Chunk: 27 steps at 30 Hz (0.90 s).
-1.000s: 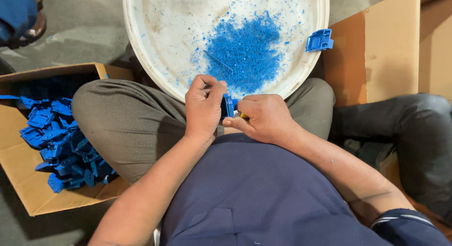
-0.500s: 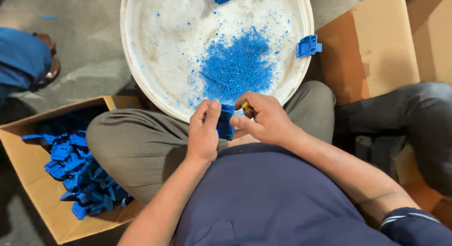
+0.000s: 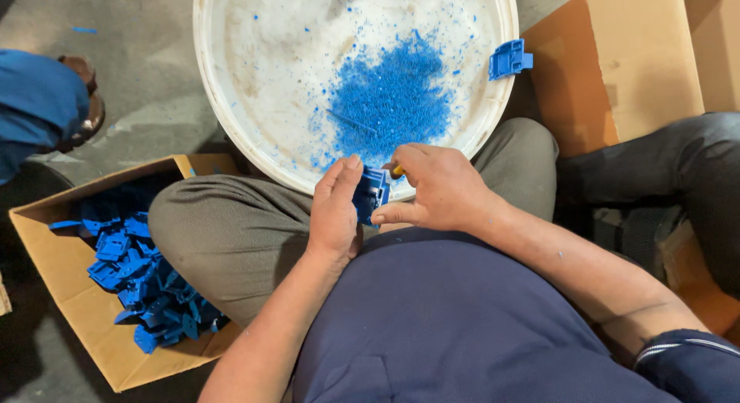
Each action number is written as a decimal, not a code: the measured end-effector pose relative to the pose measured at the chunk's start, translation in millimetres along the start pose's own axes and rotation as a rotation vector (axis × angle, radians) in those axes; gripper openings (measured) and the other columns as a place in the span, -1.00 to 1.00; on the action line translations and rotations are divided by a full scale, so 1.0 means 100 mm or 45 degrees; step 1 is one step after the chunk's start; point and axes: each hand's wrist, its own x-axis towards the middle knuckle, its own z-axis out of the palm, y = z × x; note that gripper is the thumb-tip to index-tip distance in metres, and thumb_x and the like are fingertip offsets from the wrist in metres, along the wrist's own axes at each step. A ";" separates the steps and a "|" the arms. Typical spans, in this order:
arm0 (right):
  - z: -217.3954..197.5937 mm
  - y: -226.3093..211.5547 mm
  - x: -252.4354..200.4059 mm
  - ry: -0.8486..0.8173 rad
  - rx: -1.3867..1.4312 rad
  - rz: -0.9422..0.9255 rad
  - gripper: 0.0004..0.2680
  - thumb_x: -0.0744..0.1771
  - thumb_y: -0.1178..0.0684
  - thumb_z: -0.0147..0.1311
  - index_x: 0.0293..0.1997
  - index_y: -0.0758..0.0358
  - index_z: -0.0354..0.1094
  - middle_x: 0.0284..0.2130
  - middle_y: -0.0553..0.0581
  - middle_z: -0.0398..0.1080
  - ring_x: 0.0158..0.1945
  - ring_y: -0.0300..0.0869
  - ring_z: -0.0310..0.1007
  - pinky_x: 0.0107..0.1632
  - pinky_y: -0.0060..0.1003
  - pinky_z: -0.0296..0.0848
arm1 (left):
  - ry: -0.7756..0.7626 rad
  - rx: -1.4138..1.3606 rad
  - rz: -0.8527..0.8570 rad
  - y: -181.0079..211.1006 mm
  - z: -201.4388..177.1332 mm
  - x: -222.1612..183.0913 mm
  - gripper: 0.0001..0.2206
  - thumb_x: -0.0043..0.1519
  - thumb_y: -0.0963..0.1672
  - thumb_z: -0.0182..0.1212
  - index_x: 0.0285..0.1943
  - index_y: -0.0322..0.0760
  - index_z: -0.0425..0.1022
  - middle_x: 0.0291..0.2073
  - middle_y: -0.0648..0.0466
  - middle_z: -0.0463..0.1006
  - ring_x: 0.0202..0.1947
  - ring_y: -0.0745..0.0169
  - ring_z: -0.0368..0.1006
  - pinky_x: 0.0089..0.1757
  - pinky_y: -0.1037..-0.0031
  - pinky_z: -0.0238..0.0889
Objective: The person uses a utility knife to scrape excess material from blue plastic components over a white bucket, handling the items one at a time and placing finished parts into a box.
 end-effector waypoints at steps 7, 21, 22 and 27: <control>-0.02 -0.08 0.03 -0.132 0.017 0.220 -0.48 0.10 -0.39 0.40 -0.18 0.27 0.40 -0.41 0.24 0.44 -0.30 0.15 0.49 -0.25 -0.03 0.41 | 0.013 -0.081 -0.022 0.01 0.03 0.02 -0.79 0.33 -0.02 0.16 -0.27 -0.17 0.48 -0.47 0.27 0.40 -0.47 0.53 0.27 -0.40 0.58 0.16; 0.09 -0.03 -0.01 -0.100 -0.018 0.083 -0.49 0.14 -0.38 0.40 -0.24 0.33 0.34 -0.35 0.26 0.45 -0.25 0.20 0.48 -0.23 0.00 0.42 | -0.047 -0.159 0.007 -0.12 -0.04 0.09 -0.79 0.39 -0.05 0.17 -0.27 -0.21 0.47 -0.46 0.27 0.37 -0.45 0.56 0.24 -0.36 0.60 0.19; 0.10 -0.04 -0.02 -0.103 -0.016 0.083 -0.50 0.15 -0.38 0.39 -0.26 0.33 0.34 -0.36 0.26 0.45 -0.27 0.19 0.48 -0.23 0.00 0.42 | -0.034 -0.153 -0.002 -0.13 -0.05 0.09 -0.79 0.38 -0.05 0.17 -0.27 -0.21 0.47 -0.46 0.27 0.38 -0.45 0.56 0.25 -0.36 0.60 0.20; 0.13 -0.06 -0.03 -0.108 -0.067 0.048 -0.53 0.18 -0.39 0.33 -0.33 0.31 0.34 -0.41 0.25 0.41 -0.32 0.18 0.46 -0.26 0.01 0.41 | -0.017 -0.172 0.002 -0.15 -0.06 0.09 -0.77 0.37 -0.05 0.17 -0.31 -0.21 0.45 -0.48 0.26 0.37 -0.47 0.55 0.23 -0.40 0.59 0.18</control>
